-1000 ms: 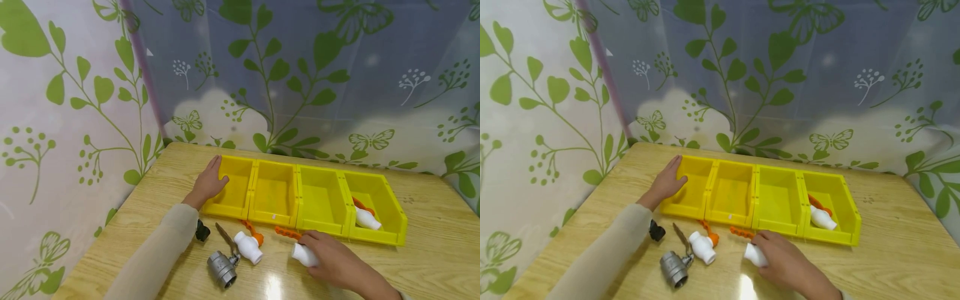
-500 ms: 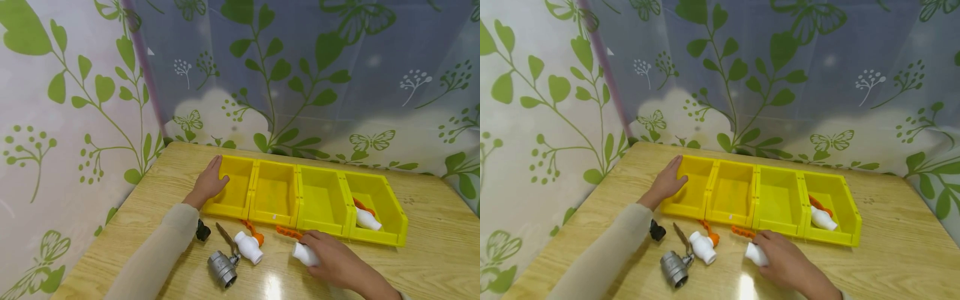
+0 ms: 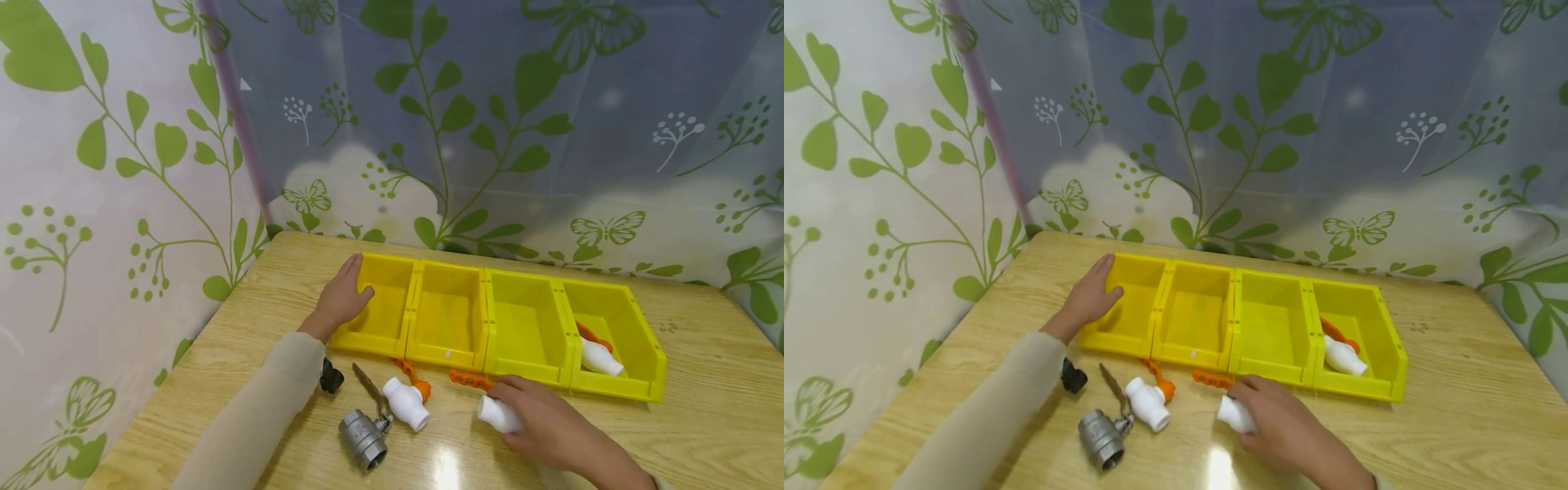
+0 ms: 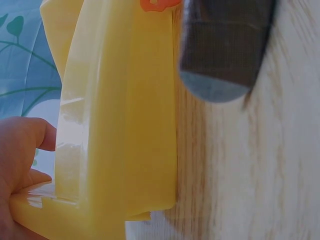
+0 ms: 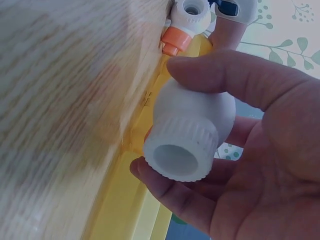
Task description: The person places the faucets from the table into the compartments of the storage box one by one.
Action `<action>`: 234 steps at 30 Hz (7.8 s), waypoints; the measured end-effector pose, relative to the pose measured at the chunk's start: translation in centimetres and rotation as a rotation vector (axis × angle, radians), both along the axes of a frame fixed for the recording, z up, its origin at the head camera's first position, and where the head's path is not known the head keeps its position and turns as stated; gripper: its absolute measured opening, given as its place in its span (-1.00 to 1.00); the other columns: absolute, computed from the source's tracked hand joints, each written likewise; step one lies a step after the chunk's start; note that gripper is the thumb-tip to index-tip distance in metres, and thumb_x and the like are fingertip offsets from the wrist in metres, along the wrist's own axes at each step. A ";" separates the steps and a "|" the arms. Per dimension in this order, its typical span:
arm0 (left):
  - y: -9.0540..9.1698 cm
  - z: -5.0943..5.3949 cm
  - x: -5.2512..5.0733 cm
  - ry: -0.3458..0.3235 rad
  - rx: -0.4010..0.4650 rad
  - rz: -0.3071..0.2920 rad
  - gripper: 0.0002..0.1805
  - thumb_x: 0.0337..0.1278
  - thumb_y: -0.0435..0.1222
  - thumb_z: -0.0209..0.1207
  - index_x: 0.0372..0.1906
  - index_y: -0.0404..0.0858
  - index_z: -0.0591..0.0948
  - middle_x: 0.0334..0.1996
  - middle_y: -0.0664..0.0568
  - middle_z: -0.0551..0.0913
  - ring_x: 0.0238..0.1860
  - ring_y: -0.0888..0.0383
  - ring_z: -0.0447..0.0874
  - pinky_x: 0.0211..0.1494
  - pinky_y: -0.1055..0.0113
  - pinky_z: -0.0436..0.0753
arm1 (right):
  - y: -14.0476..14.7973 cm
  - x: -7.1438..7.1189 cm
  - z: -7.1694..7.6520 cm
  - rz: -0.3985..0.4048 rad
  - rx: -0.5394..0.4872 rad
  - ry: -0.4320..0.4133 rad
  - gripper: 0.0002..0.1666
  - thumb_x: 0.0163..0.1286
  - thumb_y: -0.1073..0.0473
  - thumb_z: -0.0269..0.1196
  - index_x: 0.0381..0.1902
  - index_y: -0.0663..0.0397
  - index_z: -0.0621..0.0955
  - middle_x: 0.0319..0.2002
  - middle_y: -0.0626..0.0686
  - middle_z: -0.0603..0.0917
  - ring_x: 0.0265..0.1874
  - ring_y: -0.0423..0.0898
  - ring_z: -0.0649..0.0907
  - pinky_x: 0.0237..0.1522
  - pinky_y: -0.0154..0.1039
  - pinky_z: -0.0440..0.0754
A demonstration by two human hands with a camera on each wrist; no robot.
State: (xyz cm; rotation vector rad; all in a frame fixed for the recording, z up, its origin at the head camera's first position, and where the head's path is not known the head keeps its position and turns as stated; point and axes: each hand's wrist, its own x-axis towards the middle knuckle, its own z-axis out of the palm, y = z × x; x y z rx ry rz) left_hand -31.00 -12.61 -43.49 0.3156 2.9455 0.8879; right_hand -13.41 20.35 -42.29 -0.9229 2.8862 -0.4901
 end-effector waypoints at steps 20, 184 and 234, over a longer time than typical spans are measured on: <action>0.1 0.1 0.1 -0.002 -0.010 0.002 -0.19 0.38 -0.15 0.01 0.56 -0.26 -0.09 0.56 -0.09 -0.12 0.47 -0.12 0.08 0.39 -0.05 0.23 | 0.1 -0.1 0.1 0.015 -0.015 -0.015 -0.49 0.01 0.20 0.50 -0.05 -0.03 0.59 -0.03 -0.04 0.58 -0.24 -0.12 0.56 -0.27 -0.17 0.55; 0.4 0.7 -0.1 -0.031 -0.080 0.069 -0.12 0.36 -0.11 0.07 0.57 -0.21 -0.16 0.56 -0.09 -0.21 0.46 -0.26 0.02 0.34 -0.23 0.20 | -1.2 -1.4 1.4 -0.040 -0.055 -0.043 -0.42 0.01 0.13 0.53 0.03 0.04 0.60 0.06 0.03 0.56 -0.09 -0.03 0.57 -0.12 -0.03 0.57; 0.2 0.4 -0.3 -0.026 -0.061 -0.026 -0.16 0.38 -0.14 0.02 0.57 -0.20 -0.14 0.57 0.01 -0.21 -0.66 0.07 0.30 -0.50 0.27 0.30 | -2.0 -2.0 2.0 -0.027 -0.060 -0.038 -0.45 0.00 0.17 0.52 -0.02 0.08 0.60 0.04 0.08 0.57 -0.09 0.01 0.58 -0.13 -0.02 0.57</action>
